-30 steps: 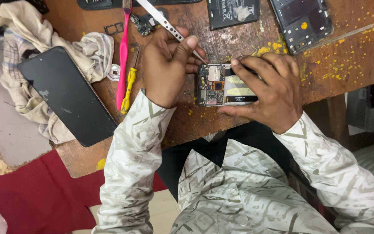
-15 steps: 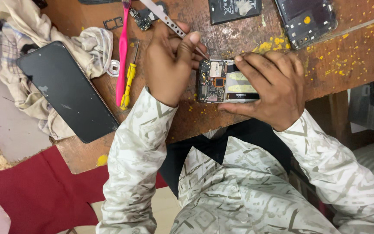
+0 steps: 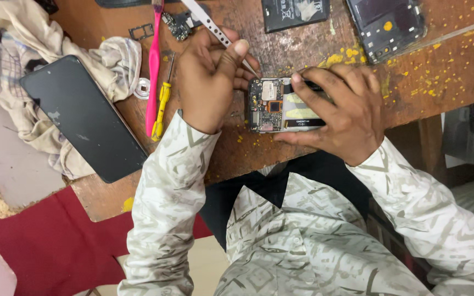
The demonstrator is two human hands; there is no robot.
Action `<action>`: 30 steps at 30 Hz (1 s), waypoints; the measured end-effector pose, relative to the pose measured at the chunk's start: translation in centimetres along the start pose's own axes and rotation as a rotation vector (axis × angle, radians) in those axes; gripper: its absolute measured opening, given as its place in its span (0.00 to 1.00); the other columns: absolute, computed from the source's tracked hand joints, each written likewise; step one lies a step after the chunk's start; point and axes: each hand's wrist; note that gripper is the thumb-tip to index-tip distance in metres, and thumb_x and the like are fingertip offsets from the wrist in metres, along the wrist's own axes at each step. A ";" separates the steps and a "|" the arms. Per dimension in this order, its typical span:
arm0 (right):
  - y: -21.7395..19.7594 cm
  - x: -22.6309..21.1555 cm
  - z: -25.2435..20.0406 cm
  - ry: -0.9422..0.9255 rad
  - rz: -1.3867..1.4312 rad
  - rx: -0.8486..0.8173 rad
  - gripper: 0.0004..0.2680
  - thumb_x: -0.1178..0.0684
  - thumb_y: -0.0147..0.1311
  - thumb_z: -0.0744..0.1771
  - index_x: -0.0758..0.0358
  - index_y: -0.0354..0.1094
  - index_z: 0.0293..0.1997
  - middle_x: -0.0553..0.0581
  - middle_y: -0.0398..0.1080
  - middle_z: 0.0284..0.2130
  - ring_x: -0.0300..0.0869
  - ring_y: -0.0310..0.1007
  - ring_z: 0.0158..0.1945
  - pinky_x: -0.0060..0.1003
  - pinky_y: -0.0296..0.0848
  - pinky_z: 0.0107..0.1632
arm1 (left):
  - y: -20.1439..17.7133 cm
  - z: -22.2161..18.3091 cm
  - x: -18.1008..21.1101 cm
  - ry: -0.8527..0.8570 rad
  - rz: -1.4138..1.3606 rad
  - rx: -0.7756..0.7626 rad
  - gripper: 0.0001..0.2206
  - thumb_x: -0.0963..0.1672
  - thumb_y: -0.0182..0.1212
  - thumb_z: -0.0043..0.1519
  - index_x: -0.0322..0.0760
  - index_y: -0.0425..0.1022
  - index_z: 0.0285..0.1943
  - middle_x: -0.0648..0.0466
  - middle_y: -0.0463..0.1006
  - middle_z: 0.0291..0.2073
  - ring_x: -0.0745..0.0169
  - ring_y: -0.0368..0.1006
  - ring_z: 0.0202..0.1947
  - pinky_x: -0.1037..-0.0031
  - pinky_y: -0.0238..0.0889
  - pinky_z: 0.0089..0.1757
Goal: The person uses tweezers to manipulate small components and connectors on a disassembled smartphone motherboard. They repeatedly probe and adjust ribbon cables and connectors near the battery area while holding the device steady with the other hand.
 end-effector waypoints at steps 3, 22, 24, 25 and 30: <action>0.1 0.0 0.0 0.005 0.008 0.009 0.32 0.27 0.69 0.61 0.64 0.73 0.61 0.55 0.70 0.55 0.52 0.65 0.59 0.53 0.61 0.62 | 0.1 -0.2 -0.1 0.014 0.029 0.011 0.09 0.40 0.59 0.69 0.28 0.66 0.53 0.46 0.82 0.31 0.63 0.79 0.27 0.77 0.73 0.30; -0.6 -0.8 0.6 -0.017 -0.084 -0.021 0.26 0.27 0.65 0.61 0.51 0.75 0.58 0.57 0.68 0.54 0.54 0.63 0.55 0.54 0.60 0.58 | 0.0 -0.2 0.1 0.042 0.125 -0.012 0.10 0.41 0.59 0.71 0.29 0.66 0.54 0.47 0.82 0.31 0.65 0.79 0.28 0.78 0.73 0.31; -0.8 -1.0 0.9 -0.035 -0.074 0.011 0.26 0.28 0.66 0.60 0.54 0.76 0.57 0.57 0.69 0.53 0.53 0.64 0.54 0.53 0.61 0.56 | 0.0 -0.2 0.2 0.038 0.112 -0.022 0.10 0.41 0.59 0.71 0.28 0.65 0.54 0.47 0.82 0.31 0.65 0.80 0.28 0.78 0.74 0.31; -0.9 -1.0 0.9 -0.034 -0.072 0.004 0.26 0.29 0.66 0.60 0.54 0.76 0.57 0.57 0.69 0.54 0.53 0.64 0.54 0.53 0.60 0.56 | -0.1 -0.2 0.2 0.035 0.098 -0.026 0.10 0.41 0.60 0.71 0.28 0.65 0.55 0.47 0.82 0.31 0.64 0.80 0.28 0.77 0.75 0.31; -0.9 -0.6 1.0 -0.039 -0.060 -0.009 0.25 0.29 0.67 0.60 0.56 0.78 0.54 0.58 0.70 0.53 0.53 0.64 0.54 0.52 0.60 0.56 | 0.3 -0.9 0.5 0.081 0.159 -0.021 0.10 0.40 0.62 0.71 0.28 0.67 0.55 0.49 0.82 0.35 0.65 0.81 0.32 0.77 0.76 0.34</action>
Point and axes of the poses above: each hand's wrist, its own z-axis towards the middle knuckle, its own y-axis out of the palm, x = y × z
